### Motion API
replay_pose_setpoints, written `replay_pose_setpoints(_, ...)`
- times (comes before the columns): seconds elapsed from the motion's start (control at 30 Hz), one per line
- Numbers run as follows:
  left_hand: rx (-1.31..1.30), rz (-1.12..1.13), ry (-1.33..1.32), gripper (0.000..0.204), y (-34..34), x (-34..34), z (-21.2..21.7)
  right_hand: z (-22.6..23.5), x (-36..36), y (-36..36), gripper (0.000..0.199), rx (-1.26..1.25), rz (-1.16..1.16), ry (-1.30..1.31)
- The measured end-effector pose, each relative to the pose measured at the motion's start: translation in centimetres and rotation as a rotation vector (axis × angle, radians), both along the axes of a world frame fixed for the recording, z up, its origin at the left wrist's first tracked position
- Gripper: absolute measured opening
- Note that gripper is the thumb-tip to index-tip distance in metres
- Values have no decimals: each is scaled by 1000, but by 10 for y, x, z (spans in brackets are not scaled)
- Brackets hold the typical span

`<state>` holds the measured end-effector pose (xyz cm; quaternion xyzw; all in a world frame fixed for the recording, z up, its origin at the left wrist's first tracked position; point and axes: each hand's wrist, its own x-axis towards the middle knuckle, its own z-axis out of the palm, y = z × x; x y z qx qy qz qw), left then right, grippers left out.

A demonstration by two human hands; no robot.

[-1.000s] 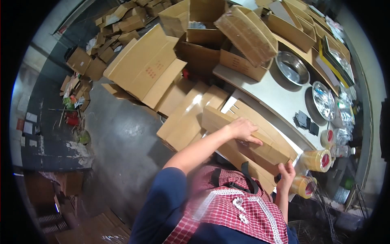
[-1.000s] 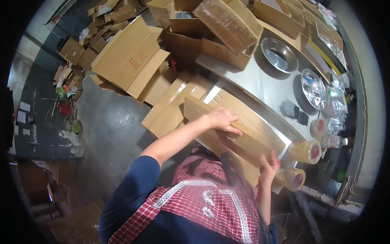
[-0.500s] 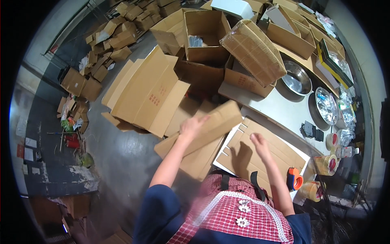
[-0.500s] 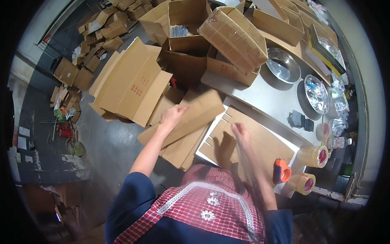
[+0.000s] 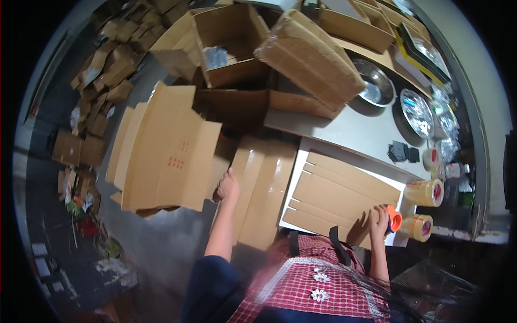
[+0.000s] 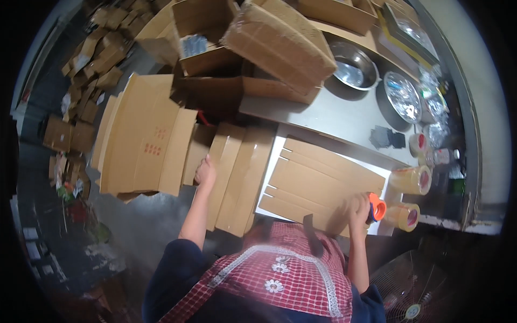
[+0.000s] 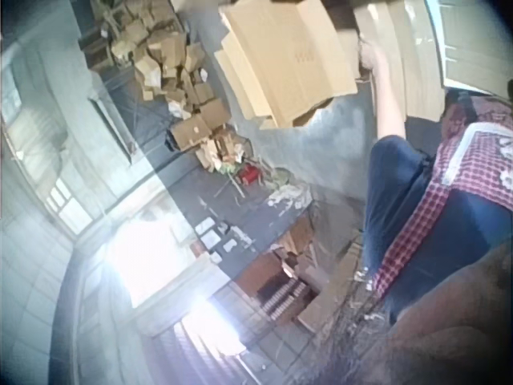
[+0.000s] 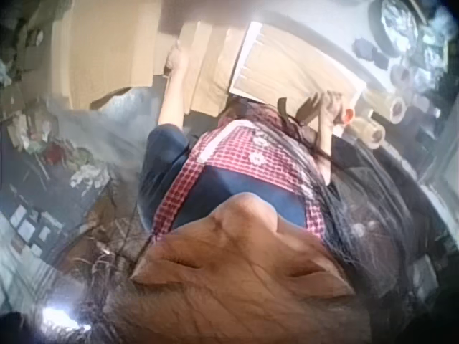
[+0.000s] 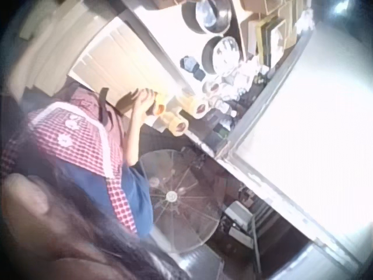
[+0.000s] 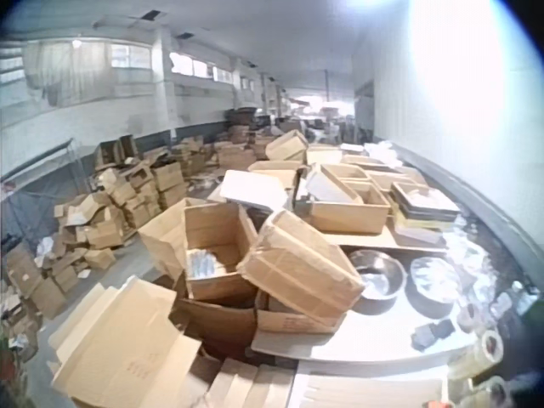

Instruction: The person picks up several small hardware components from a cardboard box, places them into individual plastic bags, and then seals a larger cardboard box using a tape dispenser.

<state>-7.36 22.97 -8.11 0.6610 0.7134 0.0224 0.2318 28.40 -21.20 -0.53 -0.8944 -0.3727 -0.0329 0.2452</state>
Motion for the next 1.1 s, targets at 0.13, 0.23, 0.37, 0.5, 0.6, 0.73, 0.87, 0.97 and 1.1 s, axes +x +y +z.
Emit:
replay_pose_setpoints(0.13,-113,-78,66,69,-12,-13,-8,-3,19,-53,48,-87,-249,-55)
replay_pose_setpoints(0.23,-81,-42,45,75,-9,-18,-13,7,15,-46,67,-312,-326,-164)
replay_pose_setpoints(0.37,-37,-98,118,74,-22,7,10,12,19,-48,35,-334,-406,-42)
replay_pose_setpoints(0.5,202,-420,248,66,-57,37,34,35,34,-57,27,-86,-261,-15)
replay_pose_setpoints(0.6,378,-660,-161,61,-103,72,34,95,52,-49,37,111,-74,-279)
replay_pose_setpoints(0.73,275,-1205,-21,63,-174,162,74,163,122,-53,33,205,-260,-554)
replay_pose_setpoints(0.87,174,-1172,-1,68,-216,204,42,149,198,-62,38,133,-351,-565)
replay_pose_setpoints(0.97,267,-1092,37,73,-238,211,32,145,215,-57,55,-116,-412,-549)
replay_pose_setpoints(1.1,224,-1059,43,72,-250,213,45,158,204,-13,63,-23,-222,-638)
